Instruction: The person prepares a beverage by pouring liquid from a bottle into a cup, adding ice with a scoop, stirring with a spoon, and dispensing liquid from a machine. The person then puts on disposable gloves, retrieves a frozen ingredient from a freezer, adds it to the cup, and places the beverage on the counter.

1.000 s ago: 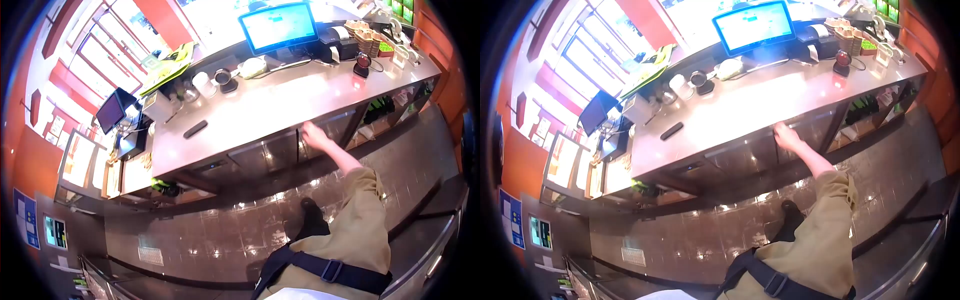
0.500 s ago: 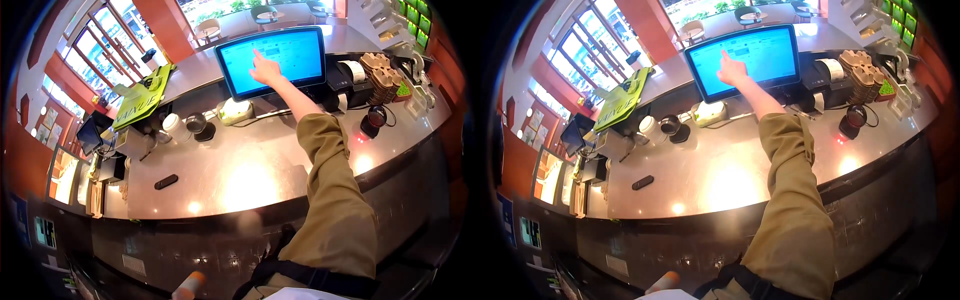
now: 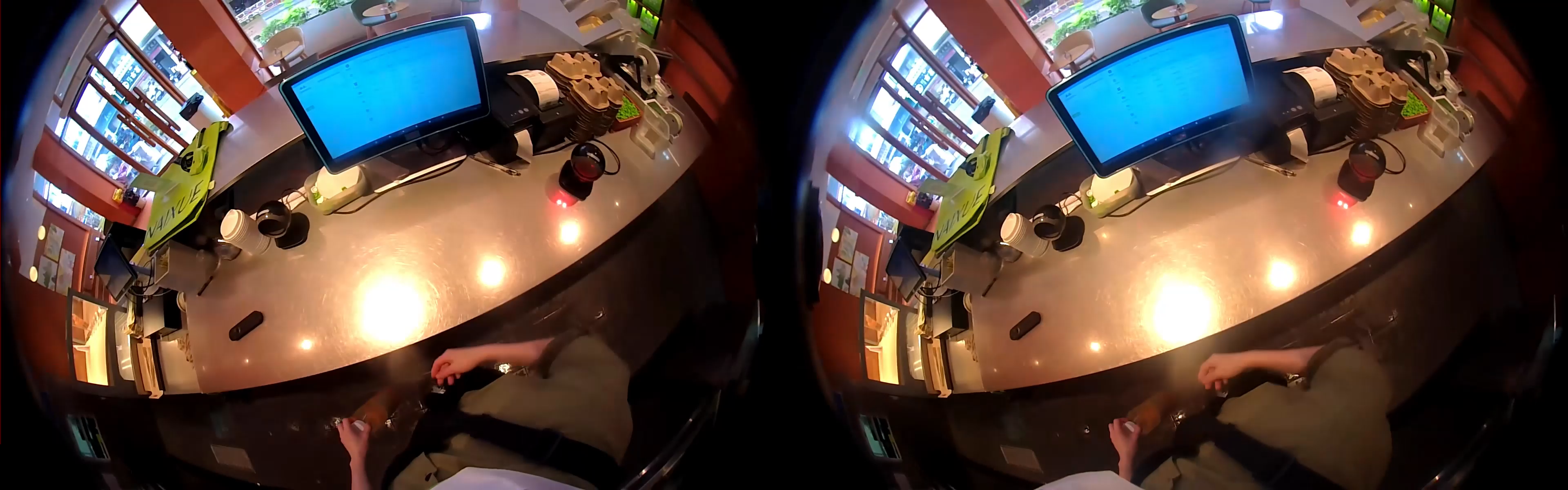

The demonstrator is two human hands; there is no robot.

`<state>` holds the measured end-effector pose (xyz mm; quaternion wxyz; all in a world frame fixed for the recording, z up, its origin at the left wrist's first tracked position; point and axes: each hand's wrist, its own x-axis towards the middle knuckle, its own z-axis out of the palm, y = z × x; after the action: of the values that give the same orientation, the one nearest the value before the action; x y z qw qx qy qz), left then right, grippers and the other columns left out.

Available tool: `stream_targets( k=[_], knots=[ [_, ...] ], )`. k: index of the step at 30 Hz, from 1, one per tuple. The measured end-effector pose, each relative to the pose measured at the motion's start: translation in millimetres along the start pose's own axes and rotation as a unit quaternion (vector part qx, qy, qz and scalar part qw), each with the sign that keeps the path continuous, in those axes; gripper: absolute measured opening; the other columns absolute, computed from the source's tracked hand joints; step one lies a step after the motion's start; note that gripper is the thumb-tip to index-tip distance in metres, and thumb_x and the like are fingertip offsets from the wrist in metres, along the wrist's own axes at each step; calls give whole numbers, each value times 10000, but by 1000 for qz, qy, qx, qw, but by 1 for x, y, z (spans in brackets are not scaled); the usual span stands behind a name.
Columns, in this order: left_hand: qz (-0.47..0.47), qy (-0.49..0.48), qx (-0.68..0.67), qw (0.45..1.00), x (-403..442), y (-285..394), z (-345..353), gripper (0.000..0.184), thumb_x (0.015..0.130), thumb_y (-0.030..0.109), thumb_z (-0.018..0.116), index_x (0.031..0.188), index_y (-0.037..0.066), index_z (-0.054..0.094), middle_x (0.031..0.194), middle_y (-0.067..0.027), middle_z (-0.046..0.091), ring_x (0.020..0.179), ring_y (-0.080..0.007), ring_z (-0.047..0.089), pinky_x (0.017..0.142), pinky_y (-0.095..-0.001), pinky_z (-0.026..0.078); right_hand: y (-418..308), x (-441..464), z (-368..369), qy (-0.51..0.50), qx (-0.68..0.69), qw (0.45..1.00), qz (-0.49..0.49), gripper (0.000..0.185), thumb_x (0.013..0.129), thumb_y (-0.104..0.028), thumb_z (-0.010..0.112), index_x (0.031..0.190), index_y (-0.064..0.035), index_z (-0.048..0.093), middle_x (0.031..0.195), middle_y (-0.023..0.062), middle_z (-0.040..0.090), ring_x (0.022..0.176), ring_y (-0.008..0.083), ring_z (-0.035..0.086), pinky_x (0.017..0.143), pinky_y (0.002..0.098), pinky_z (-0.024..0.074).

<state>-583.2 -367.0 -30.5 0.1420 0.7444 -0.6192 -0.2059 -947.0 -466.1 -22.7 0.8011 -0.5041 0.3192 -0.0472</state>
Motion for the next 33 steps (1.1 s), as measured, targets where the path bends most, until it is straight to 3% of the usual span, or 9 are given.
stream_targets(
  k=[3,5,10,17,19,20,22,29,33],
  knots=[
    [16,-18,4,1000,-7,3,-8,339,587,178,667,860,58,505,857,-142,472,795,-326,497,685,-391,427,87,78,-12,234,212,948,32,243,786,-149,544,1010,-57,524,838,61,603,683,136,567,580,251,454],
    [25,-8,-8,1000,-11,-6,-17,330,586,178,669,850,59,511,851,-138,471,790,-320,500,681,-386,430,118,143,-35,361,529,768,-9,221,812,-135,493,1022,-67,506,843,57,593,726,156,551,613,275,465],
    [77,-5,-12,997,-22,-26,-62,298,590,190,675,824,73,532,838,-126,470,769,-306,506,650,-375,440,82,192,-89,432,665,568,-221,142,821,-134,472,940,-80,529,820,49,581,737,160,535,615,273,464],
    [164,-13,-1,986,-26,-84,-106,278,612,189,650,868,138,553,834,-82,465,681,-302,542,562,-387,470,58,170,-36,430,658,523,-329,123,834,-133,442,825,-99,561,788,38,564,753,165,514,618,271,463],
    [195,-11,-17,981,-25,-81,-129,279,616,195,642,873,127,555,803,-81,465,664,-289,542,557,-378,472,179,207,-89,248,543,641,-482,96,830,-169,463,796,-119,538,758,25,560,673,163,512,583,259,440],
    [213,-14,-20,977,-21,-74,-140,274,618,192,641,869,124,555,792,-81,465,656,-286,542,551,-373,472,117,193,-37,414,613,516,-432,65,792,-177,499,812,-127,535,745,29,562,643,170,525,569,252,429],
    [254,-36,-28,966,-13,-55,-158,267,618,185,642,861,121,554,777,-80,467,636,-284,539,537,-365,468,147,177,12,348,598,583,-425,81,752,-148,509,819,-107,526,771,40,569,694,177,542,625,274,452],
    [443,-52,-41,894,9,62,-201,277,583,163,673,818,92,543,738,-99,464,586,-277,510,499,-348,444,160,201,162,322,642,506,-477,415,698,-5,506,1109,-18,455,1152,106,489,1032,248,485,831,328,423],
    [474,-62,-68,876,8,131,-165,295,537,135,725,764,50,557,680,-86,465,609,-219,484,494,-298,409,161,213,232,277,749,401,-450,207,702,53,475,861,-44,565,976,132,559,894,281,550,776,340,464]
  ],
)
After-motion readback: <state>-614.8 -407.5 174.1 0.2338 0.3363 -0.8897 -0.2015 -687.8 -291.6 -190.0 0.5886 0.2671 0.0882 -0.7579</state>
